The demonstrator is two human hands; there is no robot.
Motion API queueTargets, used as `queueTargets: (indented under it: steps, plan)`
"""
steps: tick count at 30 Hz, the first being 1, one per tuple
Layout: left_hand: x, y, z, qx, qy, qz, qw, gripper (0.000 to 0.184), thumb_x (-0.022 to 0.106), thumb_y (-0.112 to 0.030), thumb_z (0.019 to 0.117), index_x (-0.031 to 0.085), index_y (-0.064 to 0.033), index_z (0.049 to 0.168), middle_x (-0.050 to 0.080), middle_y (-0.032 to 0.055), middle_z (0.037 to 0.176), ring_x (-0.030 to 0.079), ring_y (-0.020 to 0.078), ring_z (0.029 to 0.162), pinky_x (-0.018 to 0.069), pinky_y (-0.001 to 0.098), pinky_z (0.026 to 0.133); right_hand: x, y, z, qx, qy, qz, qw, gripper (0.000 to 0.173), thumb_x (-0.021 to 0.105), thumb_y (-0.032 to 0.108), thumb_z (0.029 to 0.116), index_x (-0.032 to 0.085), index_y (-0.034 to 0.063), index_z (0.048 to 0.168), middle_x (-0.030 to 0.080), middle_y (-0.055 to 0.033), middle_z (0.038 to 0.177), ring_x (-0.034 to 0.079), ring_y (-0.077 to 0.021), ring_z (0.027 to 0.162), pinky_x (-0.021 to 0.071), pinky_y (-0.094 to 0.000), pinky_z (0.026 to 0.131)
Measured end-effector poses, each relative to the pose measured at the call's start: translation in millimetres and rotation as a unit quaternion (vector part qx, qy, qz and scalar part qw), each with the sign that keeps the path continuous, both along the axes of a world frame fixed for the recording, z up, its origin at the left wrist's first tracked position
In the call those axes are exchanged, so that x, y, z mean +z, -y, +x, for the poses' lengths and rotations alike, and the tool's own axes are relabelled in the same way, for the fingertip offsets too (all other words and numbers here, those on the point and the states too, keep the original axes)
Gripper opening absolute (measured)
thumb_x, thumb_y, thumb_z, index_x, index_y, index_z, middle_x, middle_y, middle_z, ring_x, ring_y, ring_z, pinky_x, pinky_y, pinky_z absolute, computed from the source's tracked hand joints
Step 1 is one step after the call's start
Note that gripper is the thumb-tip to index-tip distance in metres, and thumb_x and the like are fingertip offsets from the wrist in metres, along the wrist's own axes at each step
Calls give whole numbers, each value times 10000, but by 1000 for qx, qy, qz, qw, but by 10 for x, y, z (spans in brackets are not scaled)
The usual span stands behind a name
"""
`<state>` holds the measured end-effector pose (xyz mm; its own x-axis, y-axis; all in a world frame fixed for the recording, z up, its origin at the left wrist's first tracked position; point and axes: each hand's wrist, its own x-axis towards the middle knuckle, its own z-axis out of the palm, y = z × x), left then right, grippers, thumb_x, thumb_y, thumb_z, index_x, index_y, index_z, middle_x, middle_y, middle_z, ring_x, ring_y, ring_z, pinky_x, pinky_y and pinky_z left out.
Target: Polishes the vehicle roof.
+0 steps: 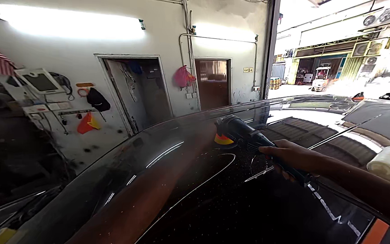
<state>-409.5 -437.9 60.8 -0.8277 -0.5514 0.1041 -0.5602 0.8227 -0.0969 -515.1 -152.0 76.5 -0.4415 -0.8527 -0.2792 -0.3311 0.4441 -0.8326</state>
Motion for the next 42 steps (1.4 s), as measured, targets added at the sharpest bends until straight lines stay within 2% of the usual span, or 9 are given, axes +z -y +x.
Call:
queueTargets:
  steps: [5,9,12,15,22,25,29,32,42]
  plan:
    - [0,115,331,17,5,17,1000,261,637,-133,983,640,14,1199,648,203,1241,645,383,1154,534,568,940,21,156,218,25,-5,6,1000,483,441,527,1068,559,59,1081,595,-107,637,622,-190,460,558,-317,439]
    - [5,160,670,73,10,38,997,225,618,-150,996,633,15,1149,677,222,1125,675,402,1074,541,584,886,15,328,487,30,-5,11,999,458,432,500,1081,534,54,1071,565,-78,601,604,-174,434,546,-298,427]
    - [-18,225,940,107,-8,54,993,272,627,-161,993,596,12,1201,679,224,1090,685,402,1034,548,582,865,25,463,656,49,-15,17,999,453,444,500,1078,520,54,1068,561,-66,609,601,-160,439,546,-288,436]
    - [-101,350,1216,125,-27,62,990,279,630,-146,974,586,-9,1212,685,209,1065,695,385,1005,553,565,848,2,600,780,85,-33,18,996,466,472,531,1063,560,73,1066,588,-71,624,620,-165,461,561,-301,460]
    - [-182,356,1847,154,-33,55,986,291,616,-181,1001,598,-25,1246,682,206,1115,682,391,1041,544,573,883,44,761,1193,135,-45,54,988,481,464,553,1060,534,88,1159,588,-44,705,624,-145,511,573,-309,508]
    - [-202,330,2120,178,-25,69,981,357,595,-180,1008,564,18,1303,666,249,1187,657,430,1125,519,603,949,27,799,1384,155,-59,59,984,495,465,568,1053,515,89,1164,595,-42,719,636,-155,523,582,-334,516]
    - [-274,265,2499,229,-23,88,969,428,582,-213,1006,507,43,1340,630,295,1248,627,475,1178,498,632,981,-11,867,1633,182,-82,63,978,509,473,579,1045,504,81,1144,601,-46,705,645,-166,519,585,-352,511]
    - [-400,277,2784,264,-27,91,960,495,567,-260,1016,466,60,1380,632,311,1247,631,485,1176,505,627,978,-35,930,1822,210,-93,68,971,508,482,573,1043,503,78,1158,600,-51,720,644,-169,526,582,-360,515]
    - [-846,301,3747,341,-52,116,931,543,583,-261,1011,436,68,1417,650,312,1218,647,494,1145,516,643,952,-170,1219,2414,305,-138,68,940,498,499,546,1041,533,52,1100,588,-71,746,626,-184,545,566,-386,527]
